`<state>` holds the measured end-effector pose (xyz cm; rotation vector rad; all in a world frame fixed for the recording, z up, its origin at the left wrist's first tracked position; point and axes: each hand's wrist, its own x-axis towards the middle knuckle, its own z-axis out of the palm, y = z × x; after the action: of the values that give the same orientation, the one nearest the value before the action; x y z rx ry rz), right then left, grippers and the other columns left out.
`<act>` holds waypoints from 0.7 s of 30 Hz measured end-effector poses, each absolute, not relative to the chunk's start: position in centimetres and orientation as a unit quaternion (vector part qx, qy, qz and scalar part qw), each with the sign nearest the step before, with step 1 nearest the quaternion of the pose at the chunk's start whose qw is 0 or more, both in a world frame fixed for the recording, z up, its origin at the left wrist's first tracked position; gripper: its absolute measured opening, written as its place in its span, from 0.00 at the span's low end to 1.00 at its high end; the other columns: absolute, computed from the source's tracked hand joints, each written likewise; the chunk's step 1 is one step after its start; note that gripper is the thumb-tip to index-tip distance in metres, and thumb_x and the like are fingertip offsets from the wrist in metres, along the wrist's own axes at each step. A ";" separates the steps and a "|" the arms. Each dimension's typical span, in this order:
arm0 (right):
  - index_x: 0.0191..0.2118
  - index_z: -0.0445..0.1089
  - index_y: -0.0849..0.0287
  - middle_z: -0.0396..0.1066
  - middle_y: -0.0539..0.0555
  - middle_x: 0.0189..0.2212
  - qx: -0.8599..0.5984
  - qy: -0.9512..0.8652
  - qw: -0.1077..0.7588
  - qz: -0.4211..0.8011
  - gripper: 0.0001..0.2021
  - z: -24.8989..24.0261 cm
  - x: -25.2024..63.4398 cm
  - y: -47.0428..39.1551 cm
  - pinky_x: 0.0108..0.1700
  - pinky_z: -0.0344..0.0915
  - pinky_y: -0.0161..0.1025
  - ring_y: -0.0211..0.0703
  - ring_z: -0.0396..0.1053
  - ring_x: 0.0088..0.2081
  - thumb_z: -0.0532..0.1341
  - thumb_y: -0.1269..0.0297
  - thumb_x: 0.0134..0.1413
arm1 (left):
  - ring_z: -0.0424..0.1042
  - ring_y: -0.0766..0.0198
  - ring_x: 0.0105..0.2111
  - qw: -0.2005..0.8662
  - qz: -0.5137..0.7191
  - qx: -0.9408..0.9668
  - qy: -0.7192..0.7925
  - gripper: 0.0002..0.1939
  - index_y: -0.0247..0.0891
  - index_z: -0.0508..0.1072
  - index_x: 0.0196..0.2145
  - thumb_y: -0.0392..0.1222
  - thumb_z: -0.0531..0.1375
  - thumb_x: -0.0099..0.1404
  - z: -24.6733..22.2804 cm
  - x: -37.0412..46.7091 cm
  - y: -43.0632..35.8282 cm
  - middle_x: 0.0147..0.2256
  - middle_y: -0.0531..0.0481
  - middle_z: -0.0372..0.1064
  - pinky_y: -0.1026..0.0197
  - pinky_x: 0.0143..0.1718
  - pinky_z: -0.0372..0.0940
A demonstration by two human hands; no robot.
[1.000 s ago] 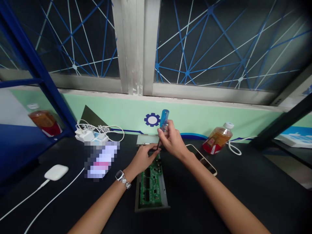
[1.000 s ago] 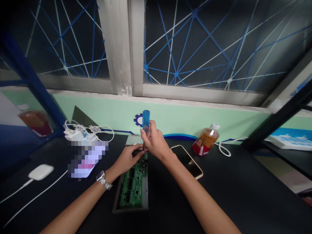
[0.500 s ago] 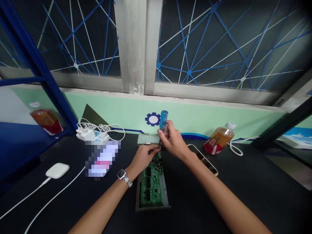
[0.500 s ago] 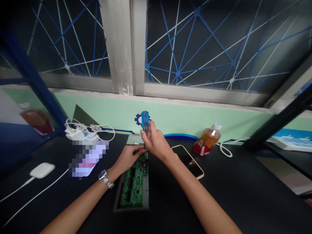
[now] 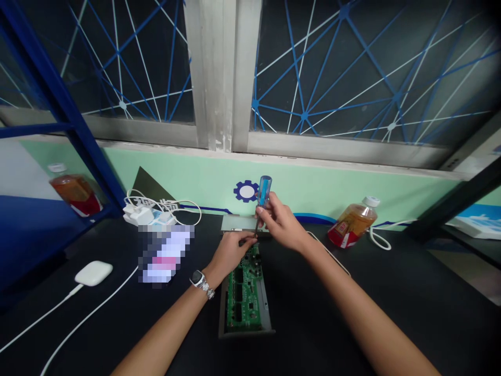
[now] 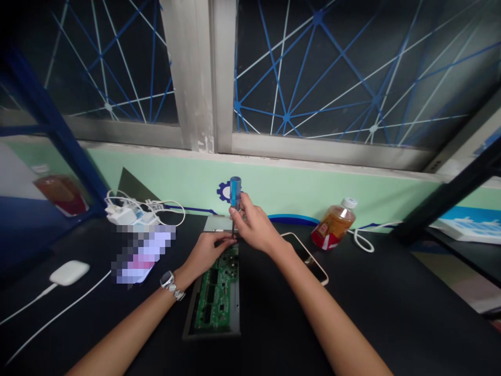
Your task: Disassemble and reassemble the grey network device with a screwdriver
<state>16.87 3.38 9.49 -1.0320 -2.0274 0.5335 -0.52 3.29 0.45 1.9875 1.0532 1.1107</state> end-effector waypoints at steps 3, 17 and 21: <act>0.41 0.57 0.55 0.72 0.51 0.29 -0.407 -0.791 0.391 0.235 0.07 9.5 17.0 3.4 0.32 0.64 0.38 0.41 0.70 0.28 0.53 0.58 0.65 | 0.77 0.60 0.34 0.309 0.418 0.752 0.405 0.08 0.40 0.80 0.39 0.39 0.61 0.65 0.4 -0.5 3.3 0.36 0.51 0.80 0.62 0.39 0.67; 0.28 0.56 0.54 0.62 0.47 0.20 -0.506 -0.733 0.450 0.068 0.19 8.9 15.6 3.7 0.28 0.57 0.36 0.38 0.62 0.22 0.61 0.47 0.55 | 0.77 0.60 0.32 0.277 0.433 0.747 0.422 0.07 0.38 0.80 0.37 0.41 0.63 0.64 -0.2 -0.3 3.5 0.33 0.48 0.80 0.62 0.37 0.67; 0.23 0.55 0.55 0.58 0.46 0.17 -0.525 -0.730 0.437 0.006 0.22 9.2 15.3 3.8 0.26 0.53 0.36 0.37 0.57 0.20 0.61 0.45 0.55 | 0.76 0.60 0.31 0.271 0.433 0.748 0.424 0.07 0.38 0.80 0.37 0.41 0.63 0.64 -0.4 -0.3 3.5 0.33 0.48 0.79 0.63 0.35 0.66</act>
<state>15.32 3.76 9.18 -1.3065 -1.8152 0.0143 -0.30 3.46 -0.36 2.0133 1.1428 1.1652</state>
